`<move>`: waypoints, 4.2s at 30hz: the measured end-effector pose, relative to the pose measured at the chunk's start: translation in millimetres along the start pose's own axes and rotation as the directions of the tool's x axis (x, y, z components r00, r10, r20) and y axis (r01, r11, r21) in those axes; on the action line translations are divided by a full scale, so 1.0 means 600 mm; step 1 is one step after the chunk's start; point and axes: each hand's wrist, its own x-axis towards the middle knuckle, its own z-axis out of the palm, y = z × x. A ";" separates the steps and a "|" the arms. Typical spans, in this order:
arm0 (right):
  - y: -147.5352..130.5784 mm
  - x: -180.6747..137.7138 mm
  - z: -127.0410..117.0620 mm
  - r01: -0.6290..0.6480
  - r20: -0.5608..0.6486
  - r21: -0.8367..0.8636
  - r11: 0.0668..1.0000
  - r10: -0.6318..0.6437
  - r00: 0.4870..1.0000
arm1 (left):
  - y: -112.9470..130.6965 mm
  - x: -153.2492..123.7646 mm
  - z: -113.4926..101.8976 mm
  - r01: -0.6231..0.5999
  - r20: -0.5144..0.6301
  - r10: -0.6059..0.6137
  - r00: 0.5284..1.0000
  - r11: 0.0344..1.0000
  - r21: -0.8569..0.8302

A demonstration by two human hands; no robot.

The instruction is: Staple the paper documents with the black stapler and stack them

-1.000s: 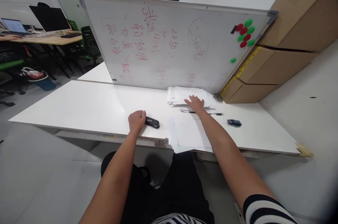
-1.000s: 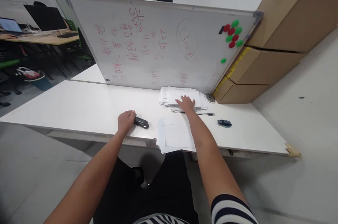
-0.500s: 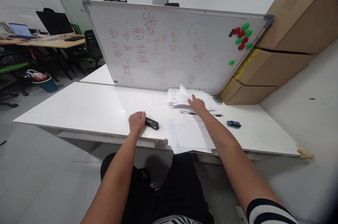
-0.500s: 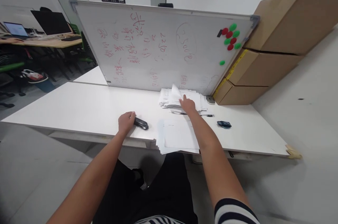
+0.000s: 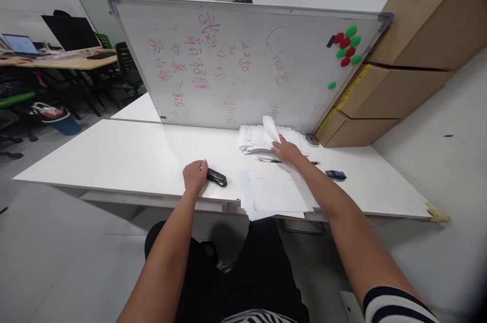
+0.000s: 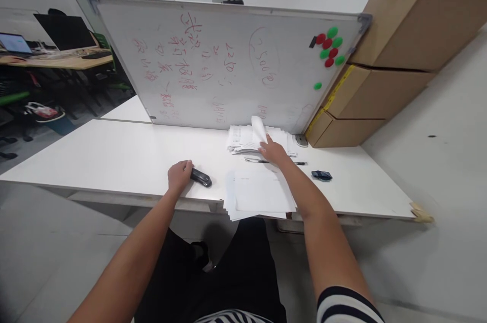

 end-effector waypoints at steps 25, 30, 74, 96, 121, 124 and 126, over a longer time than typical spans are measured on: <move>-0.074 -0.135 -0.074 0.128 -0.362 0.019 0.992 -0.113 0.925 | -0.008 0.008 0.004 0.012 0.015 -0.011 1.000 1.000 -0.015; -0.168 -0.283 -0.079 0.308 -0.651 0.088 0.947 -0.180 0.738 | 0.028 -0.061 -0.027 -0.123 -0.225 0.064 0.972 0.958 -0.260; -0.289 -0.473 0.065 -0.313 0.426 0.779 -0.544 0.092 0.900 | 0.062 -0.358 -0.015 0.619 0.628 -0.220 0.747 -0.114 -0.777; -0.245 -0.476 0.015 -0.300 0.184 0.943 0.146 0.524 0.831 | 0.037 -0.346 -0.045 0.647 0.655 -0.019 0.756 0.178 -0.741; -0.246 -0.481 0.020 -0.267 0.145 0.933 0.242 0.426 0.893 | 0.035 -0.352 -0.038 0.739 0.745 -0.061 0.664 -0.097 -0.667; -0.251 -0.484 0.026 -0.295 0.179 0.939 0.175 0.484 0.857 | 0.032 -0.356 -0.038 0.708 0.709 -0.071 0.702 -0.032 -0.705; -0.252 -0.485 0.028 -0.280 0.173 0.948 0.150 0.496 0.851 | 0.032 -0.356 -0.041 0.688 0.681 -0.102 0.726 0.112 -0.717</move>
